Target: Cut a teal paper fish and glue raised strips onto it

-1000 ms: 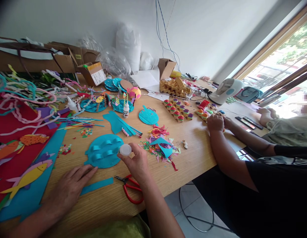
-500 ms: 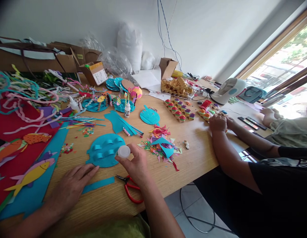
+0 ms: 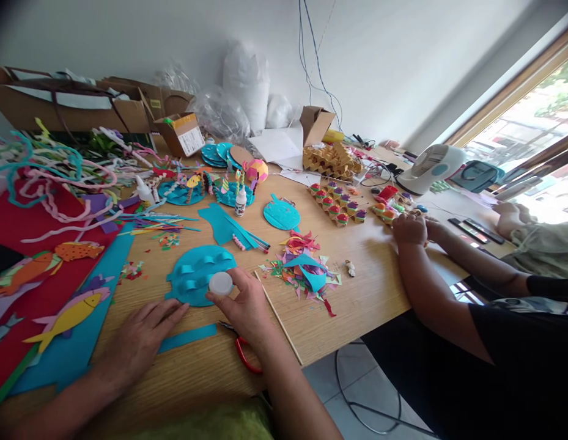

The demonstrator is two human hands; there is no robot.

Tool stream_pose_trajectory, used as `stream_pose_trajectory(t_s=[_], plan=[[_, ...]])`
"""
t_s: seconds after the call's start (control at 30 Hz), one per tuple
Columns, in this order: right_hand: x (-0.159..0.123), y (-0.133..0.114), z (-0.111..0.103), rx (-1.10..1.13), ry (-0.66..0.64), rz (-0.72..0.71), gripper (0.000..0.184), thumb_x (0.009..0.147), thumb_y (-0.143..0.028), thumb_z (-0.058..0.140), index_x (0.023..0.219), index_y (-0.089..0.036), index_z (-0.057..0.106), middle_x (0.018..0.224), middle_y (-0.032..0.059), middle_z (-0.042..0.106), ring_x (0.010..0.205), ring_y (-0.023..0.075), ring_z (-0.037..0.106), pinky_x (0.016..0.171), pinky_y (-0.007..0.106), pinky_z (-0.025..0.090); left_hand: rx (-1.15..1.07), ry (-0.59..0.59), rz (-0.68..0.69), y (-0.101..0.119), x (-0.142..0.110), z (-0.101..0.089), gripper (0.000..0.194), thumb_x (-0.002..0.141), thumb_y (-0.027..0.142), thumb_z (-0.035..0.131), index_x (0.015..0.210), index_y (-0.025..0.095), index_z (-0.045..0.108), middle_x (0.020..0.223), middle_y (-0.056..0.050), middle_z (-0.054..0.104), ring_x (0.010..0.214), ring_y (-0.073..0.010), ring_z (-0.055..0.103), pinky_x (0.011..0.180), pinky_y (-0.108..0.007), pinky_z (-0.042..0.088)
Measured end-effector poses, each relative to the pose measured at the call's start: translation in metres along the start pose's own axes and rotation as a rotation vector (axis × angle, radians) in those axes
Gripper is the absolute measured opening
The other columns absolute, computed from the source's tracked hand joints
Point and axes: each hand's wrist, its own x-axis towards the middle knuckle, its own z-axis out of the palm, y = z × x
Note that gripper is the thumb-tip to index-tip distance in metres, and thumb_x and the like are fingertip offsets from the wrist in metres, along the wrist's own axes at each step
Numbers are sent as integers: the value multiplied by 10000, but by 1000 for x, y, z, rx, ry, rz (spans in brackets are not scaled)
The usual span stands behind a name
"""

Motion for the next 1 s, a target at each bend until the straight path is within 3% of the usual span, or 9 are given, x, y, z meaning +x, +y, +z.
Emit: stream_pose_trajectory(t_s=[0.53,1.0], plan=[[-2,-1,-4,-62,-10,0,229,732,-387,698,689,-199,573,670,-24,575,622,127,504,588,224,380,-7,-60,-20,-1,-1,1,490,832,-2,366,1225,215,562,1136,-66,647,976,-211,579,810,-335,490],[-3,0,-3,-58,-17,-4,239,721,-379,711,678,-194,565,658,-26,558,619,128,503,573,221,372,34,-27,-2,0,0,-2,483,815,-30,373,1196,183,578,1111,-76,653,954,-212,587,803,-330,490]])
